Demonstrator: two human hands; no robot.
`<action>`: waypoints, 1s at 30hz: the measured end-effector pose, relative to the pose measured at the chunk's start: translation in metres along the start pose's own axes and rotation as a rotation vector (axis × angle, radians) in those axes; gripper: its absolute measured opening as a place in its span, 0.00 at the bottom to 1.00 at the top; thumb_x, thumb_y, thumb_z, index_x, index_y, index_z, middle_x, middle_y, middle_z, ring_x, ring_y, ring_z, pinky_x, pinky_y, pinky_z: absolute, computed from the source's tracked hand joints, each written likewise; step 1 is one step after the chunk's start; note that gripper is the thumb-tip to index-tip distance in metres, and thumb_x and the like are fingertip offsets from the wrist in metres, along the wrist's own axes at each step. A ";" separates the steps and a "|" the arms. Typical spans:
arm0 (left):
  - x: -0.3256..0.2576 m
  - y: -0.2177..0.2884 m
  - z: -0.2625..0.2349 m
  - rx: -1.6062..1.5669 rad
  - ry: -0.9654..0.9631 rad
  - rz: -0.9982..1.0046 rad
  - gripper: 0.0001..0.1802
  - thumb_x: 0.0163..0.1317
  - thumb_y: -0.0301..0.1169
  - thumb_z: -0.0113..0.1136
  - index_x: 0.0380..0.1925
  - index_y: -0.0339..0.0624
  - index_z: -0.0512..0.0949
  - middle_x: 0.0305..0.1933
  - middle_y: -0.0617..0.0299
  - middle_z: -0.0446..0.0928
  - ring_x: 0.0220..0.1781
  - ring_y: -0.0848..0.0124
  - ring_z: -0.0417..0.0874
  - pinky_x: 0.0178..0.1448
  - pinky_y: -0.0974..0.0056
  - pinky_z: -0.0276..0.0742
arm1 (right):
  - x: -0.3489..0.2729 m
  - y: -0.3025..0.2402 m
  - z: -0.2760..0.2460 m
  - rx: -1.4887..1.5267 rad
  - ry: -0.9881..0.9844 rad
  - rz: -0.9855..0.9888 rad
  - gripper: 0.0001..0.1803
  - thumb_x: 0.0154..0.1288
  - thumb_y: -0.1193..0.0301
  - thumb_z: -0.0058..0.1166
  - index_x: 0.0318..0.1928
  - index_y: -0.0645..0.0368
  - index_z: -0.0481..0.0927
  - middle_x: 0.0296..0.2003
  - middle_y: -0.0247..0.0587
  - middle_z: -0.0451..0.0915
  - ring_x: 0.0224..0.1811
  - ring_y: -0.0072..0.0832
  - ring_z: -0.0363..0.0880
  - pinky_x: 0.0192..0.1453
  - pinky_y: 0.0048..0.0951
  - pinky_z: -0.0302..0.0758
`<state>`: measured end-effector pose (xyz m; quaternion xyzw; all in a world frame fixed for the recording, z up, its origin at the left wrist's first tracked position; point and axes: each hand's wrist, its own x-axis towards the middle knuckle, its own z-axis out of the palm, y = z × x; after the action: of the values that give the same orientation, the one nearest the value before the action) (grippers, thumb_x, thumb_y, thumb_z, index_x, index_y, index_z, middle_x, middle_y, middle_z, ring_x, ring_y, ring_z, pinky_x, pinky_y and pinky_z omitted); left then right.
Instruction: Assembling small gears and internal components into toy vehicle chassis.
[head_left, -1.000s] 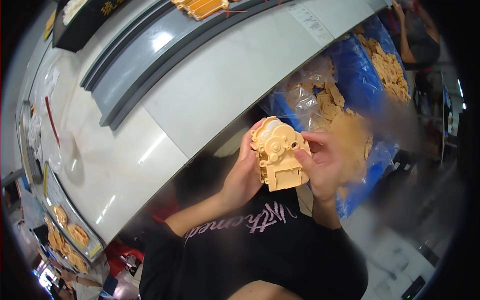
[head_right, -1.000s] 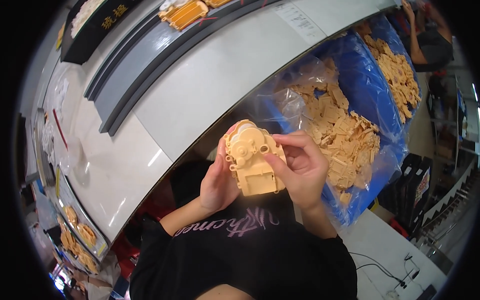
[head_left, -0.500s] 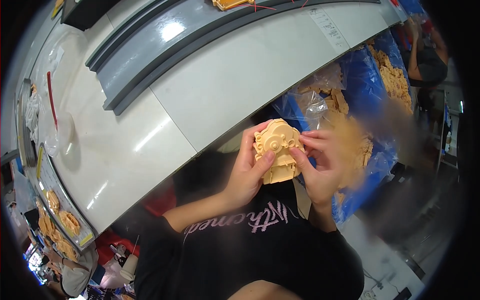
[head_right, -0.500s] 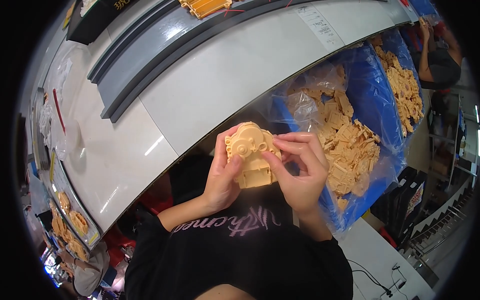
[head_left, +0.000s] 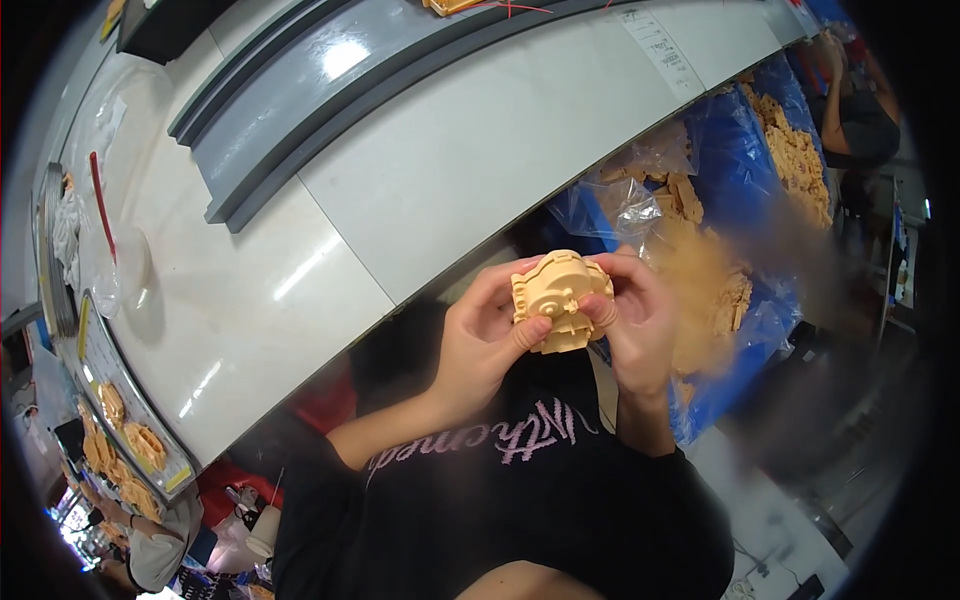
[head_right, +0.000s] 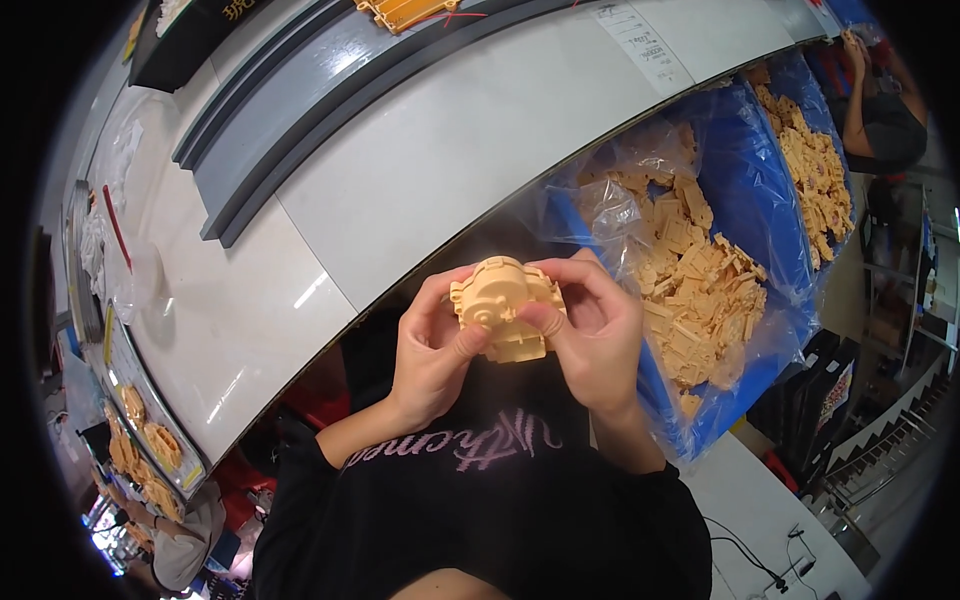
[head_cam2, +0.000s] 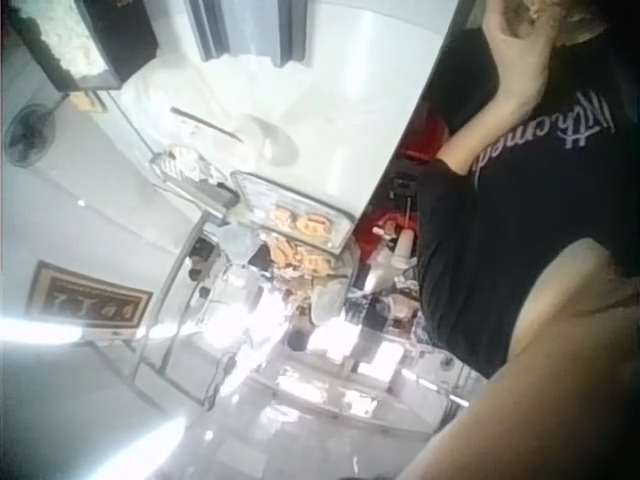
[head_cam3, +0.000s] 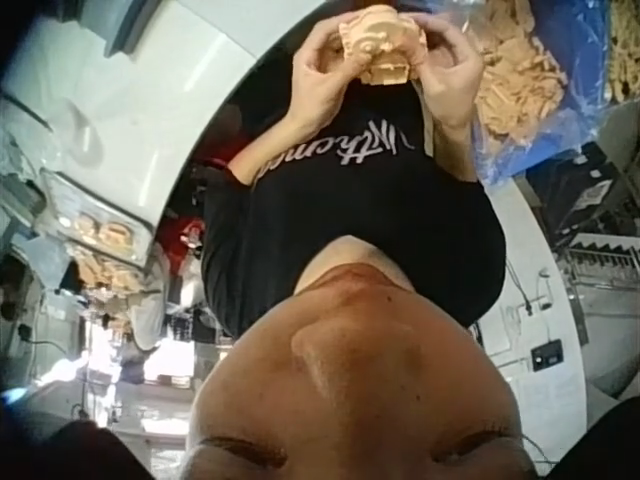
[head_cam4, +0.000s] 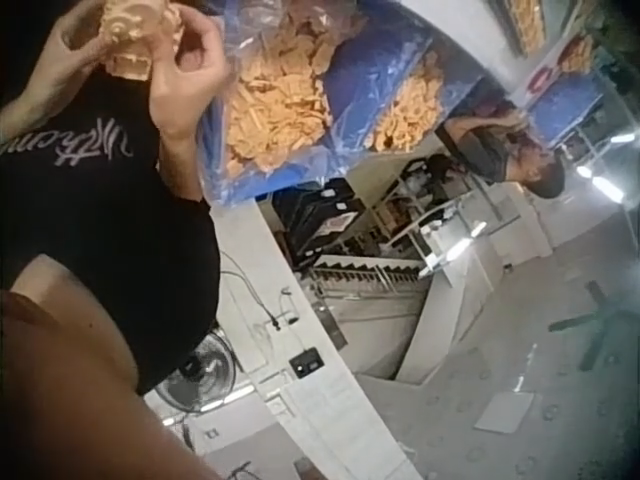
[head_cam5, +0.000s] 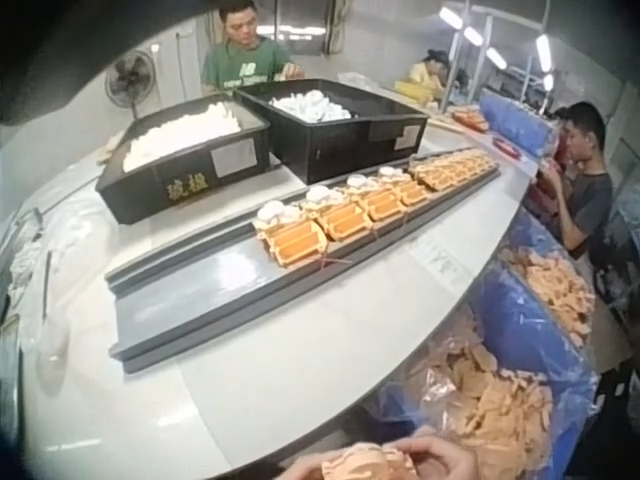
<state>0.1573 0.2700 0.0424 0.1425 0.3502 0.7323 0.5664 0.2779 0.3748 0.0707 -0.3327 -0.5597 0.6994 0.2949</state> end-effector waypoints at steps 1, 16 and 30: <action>-0.002 0.000 0.000 0.012 0.034 0.001 0.26 0.61 0.26 0.61 0.57 0.35 0.65 0.56 0.53 0.71 0.58 0.66 0.73 0.61 0.62 0.71 | -0.001 0.000 0.002 -0.051 -0.003 -0.036 0.16 0.54 0.84 0.62 0.44 0.72 0.75 0.36 0.39 0.72 0.40 0.22 0.72 0.48 0.21 0.69; -0.007 0.037 -0.010 0.012 0.188 0.390 0.34 0.61 0.33 0.62 0.62 0.38 0.55 0.60 0.51 0.66 0.62 0.65 0.70 0.64 0.59 0.67 | 0.014 -0.012 0.045 0.093 -0.192 -0.087 0.24 0.58 0.80 0.60 0.55 0.71 0.68 0.43 0.39 0.71 0.50 0.28 0.75 0.54 0.27 0.74; -0.127 0.128 -0.056 0.329 0.742 0.492 0.36 0.59 0.22 0.59 0.65 0.38 0.52 0.56 0.51 0.69 0.58 0.66 0.73 0.60 0.62 0.72 | 0.003 -0.009 0.160 -0.051 -0.763 0.036 0.18 0.67 0.74 0.51 0.55 0.68 0.71 0.45 0.40 0.75 0.48 0.26 0.75 0.55 0.25 0.72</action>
<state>0.0701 0.1177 0.1128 0.0379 0.5960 0.7810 0.1829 0.1489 0.2852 0.1034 -0.0653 -0.6403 0.7641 0.0445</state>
